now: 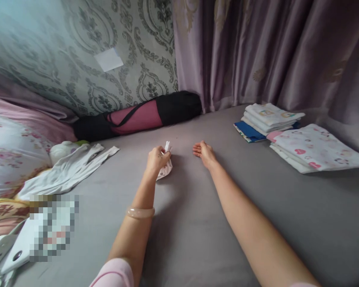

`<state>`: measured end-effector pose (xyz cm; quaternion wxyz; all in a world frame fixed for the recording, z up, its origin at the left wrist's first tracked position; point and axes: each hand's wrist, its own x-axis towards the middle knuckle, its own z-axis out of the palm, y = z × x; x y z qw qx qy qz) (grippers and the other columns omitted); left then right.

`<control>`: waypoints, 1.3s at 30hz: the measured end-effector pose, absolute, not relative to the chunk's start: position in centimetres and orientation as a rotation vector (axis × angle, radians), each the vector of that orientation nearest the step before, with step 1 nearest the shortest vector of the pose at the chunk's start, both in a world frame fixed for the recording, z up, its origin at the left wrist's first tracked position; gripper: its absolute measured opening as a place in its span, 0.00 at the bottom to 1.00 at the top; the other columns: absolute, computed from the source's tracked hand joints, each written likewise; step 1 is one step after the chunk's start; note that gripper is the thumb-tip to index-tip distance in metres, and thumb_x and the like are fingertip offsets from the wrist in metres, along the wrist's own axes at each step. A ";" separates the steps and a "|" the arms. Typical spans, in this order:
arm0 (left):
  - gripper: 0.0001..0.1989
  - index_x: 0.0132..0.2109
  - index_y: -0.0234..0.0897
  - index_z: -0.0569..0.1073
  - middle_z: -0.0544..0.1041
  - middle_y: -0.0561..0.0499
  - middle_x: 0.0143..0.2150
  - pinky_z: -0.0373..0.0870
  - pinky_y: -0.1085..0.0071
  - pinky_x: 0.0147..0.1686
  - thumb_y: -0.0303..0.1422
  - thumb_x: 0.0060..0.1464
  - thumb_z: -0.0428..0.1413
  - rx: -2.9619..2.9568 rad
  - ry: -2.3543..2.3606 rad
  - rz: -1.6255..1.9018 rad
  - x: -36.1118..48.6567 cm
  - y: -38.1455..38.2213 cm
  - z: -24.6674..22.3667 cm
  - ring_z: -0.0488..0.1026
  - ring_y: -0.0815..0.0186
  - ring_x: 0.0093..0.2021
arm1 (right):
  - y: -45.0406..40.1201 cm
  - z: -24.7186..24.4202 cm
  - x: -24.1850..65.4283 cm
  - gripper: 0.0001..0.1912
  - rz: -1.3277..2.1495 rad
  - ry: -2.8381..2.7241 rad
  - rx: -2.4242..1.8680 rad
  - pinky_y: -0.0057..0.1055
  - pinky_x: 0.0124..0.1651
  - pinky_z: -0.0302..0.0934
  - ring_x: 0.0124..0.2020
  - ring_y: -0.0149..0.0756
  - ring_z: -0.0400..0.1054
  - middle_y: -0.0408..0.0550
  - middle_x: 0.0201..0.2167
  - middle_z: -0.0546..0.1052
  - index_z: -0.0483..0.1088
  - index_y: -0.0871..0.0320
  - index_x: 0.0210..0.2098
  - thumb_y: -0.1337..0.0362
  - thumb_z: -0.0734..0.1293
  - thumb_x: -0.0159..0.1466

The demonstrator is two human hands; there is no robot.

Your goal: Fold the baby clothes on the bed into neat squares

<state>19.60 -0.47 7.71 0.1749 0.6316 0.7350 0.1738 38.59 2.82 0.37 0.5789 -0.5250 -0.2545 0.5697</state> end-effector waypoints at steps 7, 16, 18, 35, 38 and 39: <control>0.25 0.38 0.34 0.75 0.80 0.43 0.35 0.70 0.69 0.35 0.49 0.60 0.44 1.795 1.837 0.682 19.1 0.0 7.2 0.77 0.61 0.34 | 2.8 0.4 38.5 0.19 1.329 -0.624 -1.243 0.25 0.34 0.67 0.30 0.28 0.70 0.51 0.35 0.76 0.67 0.59 0.31 0.60 0.52 0.72; 0.32 0.67 0.25 0.56 0.53 0.37 0.70 0.42 0.54 0.67 0.44 0.65 0.35 2.571 1.779 0.248 21.9 -1.1 2.7 0.42 0.52 0.71 | 2.7 0.4 38.4 0.19 1.312 -0.611 -1.238 0.28 0.36 0.68 0.30 0.30 0.71 0.52 0.34 0.77 0.68 0.60 0.31 0.61 0.52 0.72; 0.34 0.67 0.23 0.53 0.51 0.34 0.70 0.43 0.55 0.67 0.45 0.65 0.34 2.584 1.702 0.127 22.5 -1.3 1.4 0.45 0.52 0.70 | 2.7 0.4 38.4 0.20 1.310 -0.623 -1.231 0.28 0.36 0.68 0.30 0.30 0.71 0.52 0.34 0.77 0.69 0.60 0.31 0.61 0.52 0.72; 0.28 0.63 0.24 0.59 0.58 0.29 0.66 0.48 0.49 0.65 0.40 0.66 0.36 2.430 1.884 0.345 16.2 -0.2 0.3 0.47 0.52 0.70 | 2.8 -0.1 38.5 0.19 1.299 -0.681 -1.232 0.25 0.35 0.66 0.31 0.29 0.70 0.52 0.34 0.76 0.67 0.59 0.31 0.59 0.53 0.72; 0.24 0.61 0.27 0.63 0.62 0.29 0.64 0.48 0.49 0.65 0.37 0.66 0.39 2.554 1.706 0.282 15.6 0.5 -1.1 0.50 0.52 0.69 | 2.7 0.0 38.4 0.19 1.298 -0.681 -1.237 0.26 0.36 0.66 0.31 0.29 0.71 0.52 0.34 0.77 0.68 0.60 0.31 0.61 0.52 0.72; 0.24 0.61 0.27 0.62 0.62 0.30 0.64 0.49 0.49 0.64 0.37 0.66 0.38 2.546 1.706 0.311 15.4 0.6 -1.1 0.51 0.53 0.69 | 2.7 0.1 38.4 0.19 1.297 -0.680 -1.241 0.27 0.37 0.67 0.31 0.30 0.71 0.52 0.34 0.77 0.68 0.59 0.31 0.61 0.52 0.72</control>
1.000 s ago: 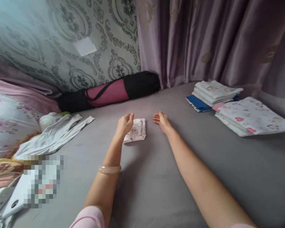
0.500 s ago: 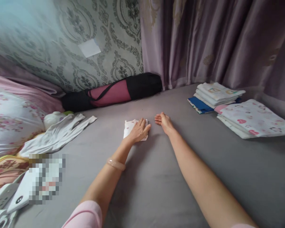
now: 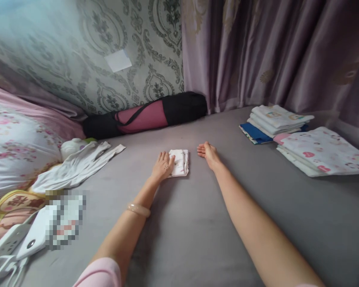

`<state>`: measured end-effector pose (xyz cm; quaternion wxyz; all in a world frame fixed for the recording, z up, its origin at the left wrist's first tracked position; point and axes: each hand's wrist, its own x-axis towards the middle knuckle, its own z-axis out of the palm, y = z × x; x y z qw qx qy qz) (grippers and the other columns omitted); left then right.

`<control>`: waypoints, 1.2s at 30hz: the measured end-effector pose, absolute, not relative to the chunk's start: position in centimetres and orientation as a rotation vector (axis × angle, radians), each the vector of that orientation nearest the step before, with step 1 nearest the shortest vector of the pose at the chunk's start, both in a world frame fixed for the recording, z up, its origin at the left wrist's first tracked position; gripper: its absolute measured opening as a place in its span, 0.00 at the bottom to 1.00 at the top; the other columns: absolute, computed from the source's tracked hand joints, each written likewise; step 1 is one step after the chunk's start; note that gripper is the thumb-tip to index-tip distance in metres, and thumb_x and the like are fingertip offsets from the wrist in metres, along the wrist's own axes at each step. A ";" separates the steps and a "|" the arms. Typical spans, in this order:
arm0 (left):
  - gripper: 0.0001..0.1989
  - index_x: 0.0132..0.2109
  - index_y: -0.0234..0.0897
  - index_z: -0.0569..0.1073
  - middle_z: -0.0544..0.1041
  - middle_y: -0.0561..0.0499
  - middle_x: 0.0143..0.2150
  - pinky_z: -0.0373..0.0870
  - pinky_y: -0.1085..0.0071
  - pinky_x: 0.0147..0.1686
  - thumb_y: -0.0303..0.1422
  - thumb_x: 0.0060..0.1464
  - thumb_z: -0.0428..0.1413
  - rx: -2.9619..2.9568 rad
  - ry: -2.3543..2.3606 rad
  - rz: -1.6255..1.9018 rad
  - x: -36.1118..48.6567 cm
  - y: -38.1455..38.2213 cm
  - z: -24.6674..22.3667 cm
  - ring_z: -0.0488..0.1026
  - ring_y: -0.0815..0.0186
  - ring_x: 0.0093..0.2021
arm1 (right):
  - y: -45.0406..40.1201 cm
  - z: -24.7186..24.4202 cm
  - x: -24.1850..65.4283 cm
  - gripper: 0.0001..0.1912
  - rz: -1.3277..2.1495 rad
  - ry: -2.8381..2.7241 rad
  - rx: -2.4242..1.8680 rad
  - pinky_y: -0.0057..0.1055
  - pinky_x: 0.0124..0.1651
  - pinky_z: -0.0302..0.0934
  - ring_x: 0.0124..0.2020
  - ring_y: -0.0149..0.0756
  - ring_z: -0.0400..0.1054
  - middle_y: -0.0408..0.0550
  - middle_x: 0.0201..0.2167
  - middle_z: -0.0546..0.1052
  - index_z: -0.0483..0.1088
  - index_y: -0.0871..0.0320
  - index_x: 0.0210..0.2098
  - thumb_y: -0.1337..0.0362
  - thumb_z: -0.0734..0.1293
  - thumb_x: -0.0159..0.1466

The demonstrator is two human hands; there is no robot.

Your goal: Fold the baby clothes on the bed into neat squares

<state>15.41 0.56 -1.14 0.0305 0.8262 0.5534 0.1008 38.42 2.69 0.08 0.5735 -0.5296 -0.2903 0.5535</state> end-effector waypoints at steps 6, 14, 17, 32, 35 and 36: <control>0.31 0.67 0.26 0.54 0.51 0.33 0.70 0.42 0.50 0.67 0.43 0.66 0.33 2.467 1.934 0.523 16.7 -2.5 1.1 0.42 0.54 0.71 | 2.8 0.1 38.3 0.19 1.278 -0.708 -1.269 0.27 0.36 0.66 0.31 0.30 0.71 0.51 0.33 0.77 0.69 0.59 0.31 0.58 0.54 0.71; 0.33 0.68 0.32 0.53 0.53 0.40 0.70 0.42 0.53 0.67 0.48 0.65 0.37 2.648 1.593 0.180 20.2 -4.9 1.1 0.45 0.54 0.71 | 2.5 0.4 38.2 0.19 1.283 -0.681 -1.267 0.26 0.34 0.66 0.29 0.29 0.71 0.52 0.34 0.77 0.68 0.60 0.30 0.61 0.52 0.72; 0.33 0.68 0.32 0.53 0.51 0.40 0.70 0.40 0.53 0.67 0.49 0.65 0.35 2.578 1.537 0.199 19.7 -4.3 1.1 0.44 0.55 0.71 | 2.5 0.4 38.1 0.19 1.271 -0.724 -1.290 0.26 0.34 0.66 0.30 0.30 0.71 0.52 0.34 0.78 0.69 0.60 0.30 0.61 0.53 0.72; 0.25 0.57 0.29 0.65 0.76 0.36 0.46 0.67 0.60 0.51 0.43 0.58 0.50 1.599 2.182 0.915 14.3 -2.5 0.9 0.73 0.54 0.51 | 0.8 0.8 37.0 0.11 0.765 -1.586 -1.683 0.29 0.42 0.61 0.38 0.37 0.73 0.50 0.33 0.80 0.76 0.56 0.34 0.66 0.61 0.64; 0.26 0.56 0.30 0.65 0.77 0.38 0.44 0.66 0.62 0.50 0.43 0.57 0.52 1.508 2.112 0.898 14.4 -2.4 1.1 0.74 0.55 0.49 | -0.2 1.4 36.0 0.12 0.671 -1.765 -1.775 0.30 0.40 0.60 0.39 0.41 0.73 0.53 0.35 0.80 0.76 0.56 0.34 0.63 0.61 0.65; 0.26 0.56 0.30 0.65 0.77 0.38 0.45 0.66 0.63 0.50 0.43 0.56 0.53 1.487 2.089 0.904 14.5 -2.3 1.2 0.74 0.55 0.49 | -0.4 1.5 35.7 0.12 0.645 -1.804 -1.795 0.30 0.40 0.60 0.40 0.42 0.73 0.54 0.37 0.80 0.76 0.56 0.35 0.63 0.61 0.65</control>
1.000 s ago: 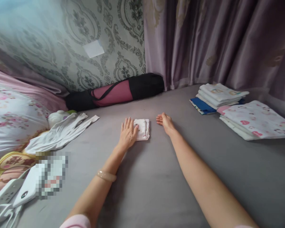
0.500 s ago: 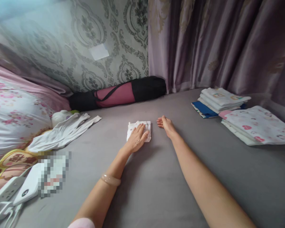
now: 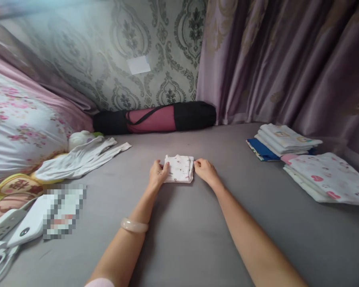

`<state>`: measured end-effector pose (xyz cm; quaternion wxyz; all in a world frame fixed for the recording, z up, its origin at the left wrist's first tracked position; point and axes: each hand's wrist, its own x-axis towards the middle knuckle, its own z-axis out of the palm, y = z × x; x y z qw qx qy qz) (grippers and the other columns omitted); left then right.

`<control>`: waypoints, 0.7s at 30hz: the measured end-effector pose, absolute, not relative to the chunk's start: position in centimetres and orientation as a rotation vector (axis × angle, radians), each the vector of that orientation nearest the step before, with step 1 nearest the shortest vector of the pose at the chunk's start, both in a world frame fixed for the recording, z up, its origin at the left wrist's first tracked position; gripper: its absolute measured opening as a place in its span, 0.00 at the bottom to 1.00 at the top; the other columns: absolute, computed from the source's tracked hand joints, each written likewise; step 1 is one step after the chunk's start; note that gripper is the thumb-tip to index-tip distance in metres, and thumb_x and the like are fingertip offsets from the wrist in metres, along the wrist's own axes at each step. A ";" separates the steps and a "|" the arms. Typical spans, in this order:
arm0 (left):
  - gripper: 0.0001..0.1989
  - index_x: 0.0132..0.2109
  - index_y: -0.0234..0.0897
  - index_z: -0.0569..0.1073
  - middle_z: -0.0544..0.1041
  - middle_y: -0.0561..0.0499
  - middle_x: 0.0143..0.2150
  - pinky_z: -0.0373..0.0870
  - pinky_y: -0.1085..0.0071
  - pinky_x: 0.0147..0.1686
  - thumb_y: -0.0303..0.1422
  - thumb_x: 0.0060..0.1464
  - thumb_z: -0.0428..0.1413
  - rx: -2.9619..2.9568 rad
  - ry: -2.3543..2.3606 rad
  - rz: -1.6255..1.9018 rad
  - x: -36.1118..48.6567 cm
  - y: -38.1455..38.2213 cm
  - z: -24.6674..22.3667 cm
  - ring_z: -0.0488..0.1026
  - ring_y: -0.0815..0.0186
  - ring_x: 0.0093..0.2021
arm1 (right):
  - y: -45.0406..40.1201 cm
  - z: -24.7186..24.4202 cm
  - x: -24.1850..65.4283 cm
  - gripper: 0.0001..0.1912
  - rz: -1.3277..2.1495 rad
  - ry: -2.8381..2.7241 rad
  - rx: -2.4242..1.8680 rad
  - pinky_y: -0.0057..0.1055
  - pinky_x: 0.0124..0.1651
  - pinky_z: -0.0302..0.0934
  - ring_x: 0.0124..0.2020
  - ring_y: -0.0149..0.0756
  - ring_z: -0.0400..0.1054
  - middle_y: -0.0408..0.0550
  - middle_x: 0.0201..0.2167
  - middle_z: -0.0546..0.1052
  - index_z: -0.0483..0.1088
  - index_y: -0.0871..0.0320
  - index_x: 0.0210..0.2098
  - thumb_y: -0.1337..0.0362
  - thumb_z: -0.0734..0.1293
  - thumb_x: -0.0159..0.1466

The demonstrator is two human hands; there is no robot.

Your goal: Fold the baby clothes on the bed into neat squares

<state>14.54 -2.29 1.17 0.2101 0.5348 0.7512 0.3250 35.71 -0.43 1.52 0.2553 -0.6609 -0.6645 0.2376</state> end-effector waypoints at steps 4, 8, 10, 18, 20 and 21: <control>0.31 0.58 0.31 0.64 0.76 0.39 0.48 0.68 0.65 0.46 0.41 0.49 0.60 1.317 1.974 0.999 15.0 -1.8 1.4 0.74 0.56 0.48 | -1.1 1.6 34.6 0.12 0.605 -1.856 -1.765 0.31 0.40 0.60 0.42 0.43 0.73 0.55 0.39 0.80 0.75 0.56 0.40 0.61 0.61 0.65; 0.31 0.52 0.31 0.69 0.77 0.42 0.45 0.71 0.68 0.37 0.38 0.40 0.65 1.090 1.560 1.092 15.3 -1.7 2.0 0.76 0.57 0.41 | -1.0 1.4 34.3 0.11 0.626 -1.851 -1.739 0.31 0.41 0.60 0.41 0.43 0.73 0.54 0.38 0.80 0.74 0.56 0.41 0.59 0.64 0.64; 0.27 0.46 0.31 0.73 0.78 0.44 0.41 0.72 0.68 0.36 0.37 0.38 0.66 1.030 1.328 1.072 15.4 -1.8 2.4 0.77 0.58 0.38 | -0.9 1.2 34.4 0.11 0.664 -1.844 -1.725 0.31 0.40 0.60 0.41 0.43 0.73 0.53 0.37 0.80 0.74 0.56 0.41 0.58 0.65 0.63; 0.26 0.43 0.34 0.70 0.77 0.48 0.38 0.73 0.64 0.40 0.31 0.34 0.68 0.955 1.008 1.188 15.7 -2.9 3.2 0.76 0.62 0.36 | -0.4 1.1 34.8 0.18 0.830 -1.725 -1.663 0.37 0.45 0.63 0.41 0.44 0.74 0.55 0.38 0.79 0.72 0.60 0.47 0.57 0.68 0.60; 0.26 0.44 0.35 0.70 0.77 0.49 0.38 0.73 0.63 0.40 0.30 0.34 0.68 0.937 0.937 1.213 15.7 -3.2 3.6 0.76 0.62 0.36 | -0.4 1.2 34.8 0.20 0.960 -1.611 -1.543 0.36 0.47 0.65 0.42 0.43 0.74 0.55 0.41 0.79 0.71 0.60 0.47 0.56 0.70 0.59; 0.26 0.44 0.35 0.70 0.77 0.49 0.38 0.73 0.62 0.41 0.30 0.34 0.67 0.924 0.906 1.231 15.7 -3.3 3.7 0.76 0.62 0.36 | -0.5 1.3 34.8 0.20 1.057 -1.537 -1.453 0.36 0.47 0.65 0.43 0.42 0.74 0.54 0.43 0.78 0.70 0.58 0.47 0.55 0.71 0.59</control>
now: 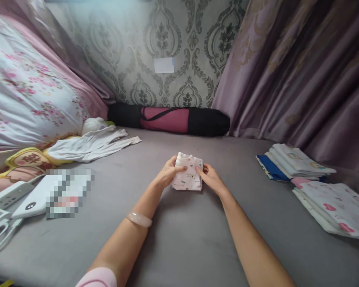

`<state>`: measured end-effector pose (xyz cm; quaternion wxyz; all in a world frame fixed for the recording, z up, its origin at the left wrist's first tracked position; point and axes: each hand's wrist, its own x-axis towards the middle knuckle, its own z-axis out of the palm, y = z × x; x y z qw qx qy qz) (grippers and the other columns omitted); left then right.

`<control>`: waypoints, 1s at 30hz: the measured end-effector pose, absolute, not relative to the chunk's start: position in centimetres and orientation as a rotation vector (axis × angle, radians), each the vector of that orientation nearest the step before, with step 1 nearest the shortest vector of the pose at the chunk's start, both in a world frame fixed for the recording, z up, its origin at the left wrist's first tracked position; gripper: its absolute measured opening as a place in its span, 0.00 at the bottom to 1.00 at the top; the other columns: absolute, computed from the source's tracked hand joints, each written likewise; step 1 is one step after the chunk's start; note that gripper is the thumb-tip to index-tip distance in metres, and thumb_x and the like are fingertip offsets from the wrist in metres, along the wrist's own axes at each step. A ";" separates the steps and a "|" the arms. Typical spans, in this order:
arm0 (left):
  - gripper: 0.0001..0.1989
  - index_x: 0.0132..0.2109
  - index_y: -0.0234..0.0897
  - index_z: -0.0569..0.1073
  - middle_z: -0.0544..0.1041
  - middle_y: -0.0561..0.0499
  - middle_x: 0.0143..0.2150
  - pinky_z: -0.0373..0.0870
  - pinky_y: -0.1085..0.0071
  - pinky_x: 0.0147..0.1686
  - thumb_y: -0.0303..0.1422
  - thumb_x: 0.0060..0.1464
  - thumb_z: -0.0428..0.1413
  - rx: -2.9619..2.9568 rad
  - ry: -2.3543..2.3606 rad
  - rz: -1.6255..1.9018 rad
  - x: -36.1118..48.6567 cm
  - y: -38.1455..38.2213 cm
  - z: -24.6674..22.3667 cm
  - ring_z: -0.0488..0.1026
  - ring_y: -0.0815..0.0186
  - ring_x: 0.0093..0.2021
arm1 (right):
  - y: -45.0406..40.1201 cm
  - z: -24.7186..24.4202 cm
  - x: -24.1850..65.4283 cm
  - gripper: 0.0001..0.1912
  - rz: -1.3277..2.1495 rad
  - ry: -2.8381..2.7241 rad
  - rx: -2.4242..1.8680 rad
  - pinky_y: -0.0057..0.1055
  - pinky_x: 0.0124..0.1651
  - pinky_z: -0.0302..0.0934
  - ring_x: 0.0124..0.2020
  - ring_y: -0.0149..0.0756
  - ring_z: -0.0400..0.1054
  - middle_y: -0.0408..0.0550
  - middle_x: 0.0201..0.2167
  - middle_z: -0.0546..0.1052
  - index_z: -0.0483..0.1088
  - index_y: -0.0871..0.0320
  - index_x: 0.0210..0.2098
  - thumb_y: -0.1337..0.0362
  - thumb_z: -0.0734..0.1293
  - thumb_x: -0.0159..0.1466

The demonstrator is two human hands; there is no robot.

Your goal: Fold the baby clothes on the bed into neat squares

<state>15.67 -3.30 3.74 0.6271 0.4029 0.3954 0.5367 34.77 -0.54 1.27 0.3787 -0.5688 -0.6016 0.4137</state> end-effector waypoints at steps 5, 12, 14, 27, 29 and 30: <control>0.27 0.47 0.34 0.71 0.79 0.46 0.41 0.73 0.63 0.44 0.28 0.36 0.66 0.812 0.782 1.301 16.1 -3.7 4.1 0.77 0.60 0.40 | -1.5 2.1 34.6 0.18 1.614 -1.205 -0.998 0.37 0.46 0.69 0.45 0.43 0.74 0.53 0.44 0.78 0.70 0.57 0.46 0.55 0.69 0.60; 0.19 0.48 0.31 0.74 0.80 0.43 0.42 0.75 0.66 0.42 0.30 0.47 0.62 0.595 0.803 1.277 17.4 -3.4 3.0 0.78 0.58 0.41 | -1.9 2.6 34.3 0.12 1.669 -0.996 -1.058 0.32 0.38 0.70 0.33 0.39 0.75 0.50 0.33 0.80 0.73 0.61 0.37 0.66 0.74 0.53; 0.16 0.47 0.31 0.74 0.80 0.43 0.41 0.76 0.70 0.37 0.27 0.49 0.60 0.576 0.853 1.258 17.3 -3.2 2.6 0.78 0.61 0.37 | -1.7 2.9 34.8 0.11 1.612 -1.011 -1.129 0.29 0.35 0.69 0.30 0.36 0.74 0.48 0.31 0.80 0.73 0.61 0.35 0.68 0.74 0.52; 0.06 0.39 0.28 0.71 0.80 0.39 0.36 0.78 0.73 0.33 0.19 0.56 0.52 0.605 1.080 1.091 16.4 -3.2 1.6 0.80 0.64 0.34 | -6.8 10.2 50.4 0.09 1.284 -1.051 -1.367 0.31 0.38 0.71 0.32 0.36 0.75 0.51 0.35 0.81 0.76 0.61 0.37 0.69 0.73 0.55; 0.06 0.39 0.27 0.71 0.80 0.39 0.35 0.79 0.74 0.33 0.17 0.55 0.52 0.612 1.088 1.084 16.5 -3.3 1.7 0.80 0.64 0.33 | -7.9 11.8 53.6 0.09 1.206 -1.028 -1.401 0.34 0.41 0.71 0.34 0.38 0.76 0.52 0.37 0.81 0.76 0.60 0.38 0.69 0.72 0.56; 0.06 0.40 0.27 0.71 0.80 0.39 0.35 0.79 0.74 0.33 0.17 0.55 0.53 0.618 1.089 1.082 16.6 -3.3 1.7 0.80 0.64 0.33 | -8.5 12.7 55.2 0.09 1.164 -1.005 -1.428 0.35 0.43 0.71 0.35 0.39 0.76 0.52 0.37 0.81 0.76 0.60 0.39 0.69 0.72 0.57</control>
